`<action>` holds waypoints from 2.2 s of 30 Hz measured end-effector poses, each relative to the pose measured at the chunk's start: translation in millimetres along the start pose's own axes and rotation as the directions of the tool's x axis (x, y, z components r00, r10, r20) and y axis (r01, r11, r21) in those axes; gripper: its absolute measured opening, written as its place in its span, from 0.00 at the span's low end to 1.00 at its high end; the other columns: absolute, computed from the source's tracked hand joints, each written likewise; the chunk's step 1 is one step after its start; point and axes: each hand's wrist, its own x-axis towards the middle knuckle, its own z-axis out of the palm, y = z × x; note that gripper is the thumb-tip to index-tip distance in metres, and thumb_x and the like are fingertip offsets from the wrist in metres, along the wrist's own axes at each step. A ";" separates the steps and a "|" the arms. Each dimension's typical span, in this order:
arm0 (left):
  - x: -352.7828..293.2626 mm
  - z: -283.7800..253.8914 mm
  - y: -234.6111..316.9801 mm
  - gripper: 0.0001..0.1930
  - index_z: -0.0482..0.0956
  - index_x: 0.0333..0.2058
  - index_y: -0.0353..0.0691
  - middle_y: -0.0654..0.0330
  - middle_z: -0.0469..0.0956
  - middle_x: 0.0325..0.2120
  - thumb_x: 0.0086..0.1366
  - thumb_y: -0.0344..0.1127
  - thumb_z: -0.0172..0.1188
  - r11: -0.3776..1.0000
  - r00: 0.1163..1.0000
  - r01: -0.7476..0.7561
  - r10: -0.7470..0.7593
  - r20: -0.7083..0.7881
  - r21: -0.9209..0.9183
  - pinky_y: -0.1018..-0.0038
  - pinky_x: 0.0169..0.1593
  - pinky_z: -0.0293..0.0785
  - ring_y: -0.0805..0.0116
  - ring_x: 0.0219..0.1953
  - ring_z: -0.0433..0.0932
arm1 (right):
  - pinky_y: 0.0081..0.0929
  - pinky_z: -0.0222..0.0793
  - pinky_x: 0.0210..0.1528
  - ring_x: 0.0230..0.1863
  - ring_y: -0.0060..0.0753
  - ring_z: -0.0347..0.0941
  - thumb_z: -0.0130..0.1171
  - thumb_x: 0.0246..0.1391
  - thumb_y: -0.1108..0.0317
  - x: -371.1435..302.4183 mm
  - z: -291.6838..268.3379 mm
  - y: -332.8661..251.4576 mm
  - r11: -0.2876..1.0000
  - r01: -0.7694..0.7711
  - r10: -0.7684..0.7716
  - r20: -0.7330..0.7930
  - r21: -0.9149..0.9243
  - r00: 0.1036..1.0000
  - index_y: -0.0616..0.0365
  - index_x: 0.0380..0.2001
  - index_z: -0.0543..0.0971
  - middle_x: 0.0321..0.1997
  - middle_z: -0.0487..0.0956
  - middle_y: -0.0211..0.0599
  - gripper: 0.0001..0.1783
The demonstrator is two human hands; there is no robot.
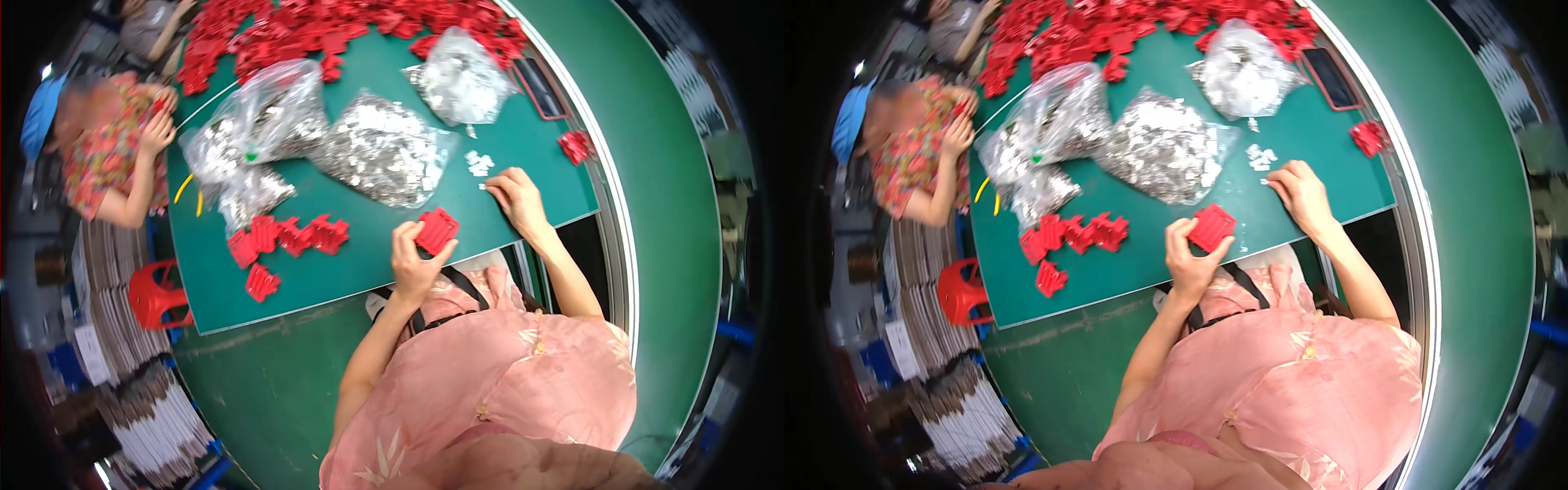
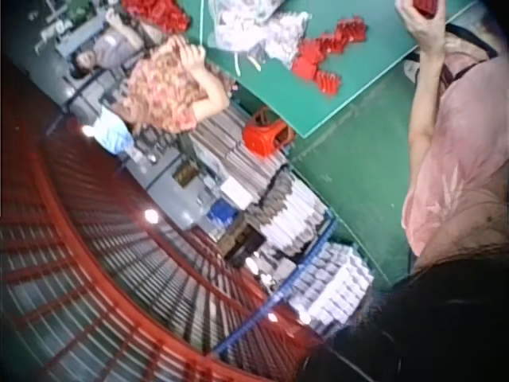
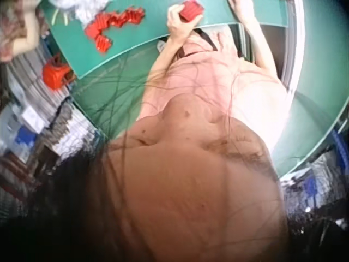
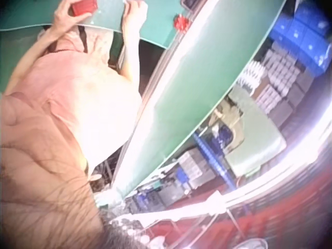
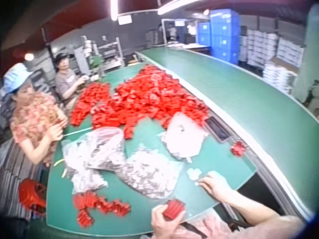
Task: Assembling small silver metal clips into red plastic housing units.
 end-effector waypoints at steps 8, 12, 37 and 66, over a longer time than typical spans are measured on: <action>1.3 -2.9 1.9 0.34 0.75 0.48 0.36 0.50 0.76 0.45 0.44 0.35 0.85 1.000 0.999 -0.023 0.023 0.041 -0.011 0.62 0.50 0.77 0.52 0.47 0.78 | 0.37 0.74 0.43 0.40 0.42 0.76 0.69 0.52 0.70 0.6 -5.8 -12.7 0.998 -0.045 0.046 -0.013 0.039 0.999 0.58 0.38 0.84 0.35 0.78 0.36 0.09; 2.4 -3.1 2.5 0.34 0.75 0.47 0.36 0.50 0.76 0.44 0.44 0.35 0.85 1.000 0.999 -0.021 0.021 0.029 -0.009 0.61 0.49 0.76 0.52 0.47 0.78 | 0.34 0.74 0.40 0.38 0.42 0.77 0.69 0.54 0.72 4.3 1.7 -18.6 0.990 -0.041 0.040 0.007 0.139 0.999 0.59 0.35 0.83 0.34 0.79 0.38 0.06; 1.6 -0.9 -0.6 0.32 0.73 0.45 0.37 0.52 0.76 0.42 0.42 0.34 0.83 0.993 0.996 -0.088 0.087 0.015 0.080 0.59 0.49 0.74 0.50 0.45 0.77 | 0.30 0.73 0.35 0.31 0.31 0.75 0.63 0.51 0.79 13.5 14.1 -101.8 0.878 -0.235 0.143 0.240 0.417 0.960 0.63 0.43 0.80 0.31 0.76 0.36 0.14; 16.0 -70.2 -26.0 0.34 0.80 0.50 0.39 0.54 0.77 0.44 0.47 0.50 0.82 0.876 0.995 -0.094 0.092 0.027 0.473 0.56 0.56 0.66 0.53 0.49 0.75 | 0.48 0.75 0.54 0.53 0.54 0.77 0.67 0.56 0.61 193.2 3.5 205.9 0.924 -0.151 0.095 -0.170 -0.352 0.981 0.49 0.57 0.78 0.48 0.81 0.49 0.25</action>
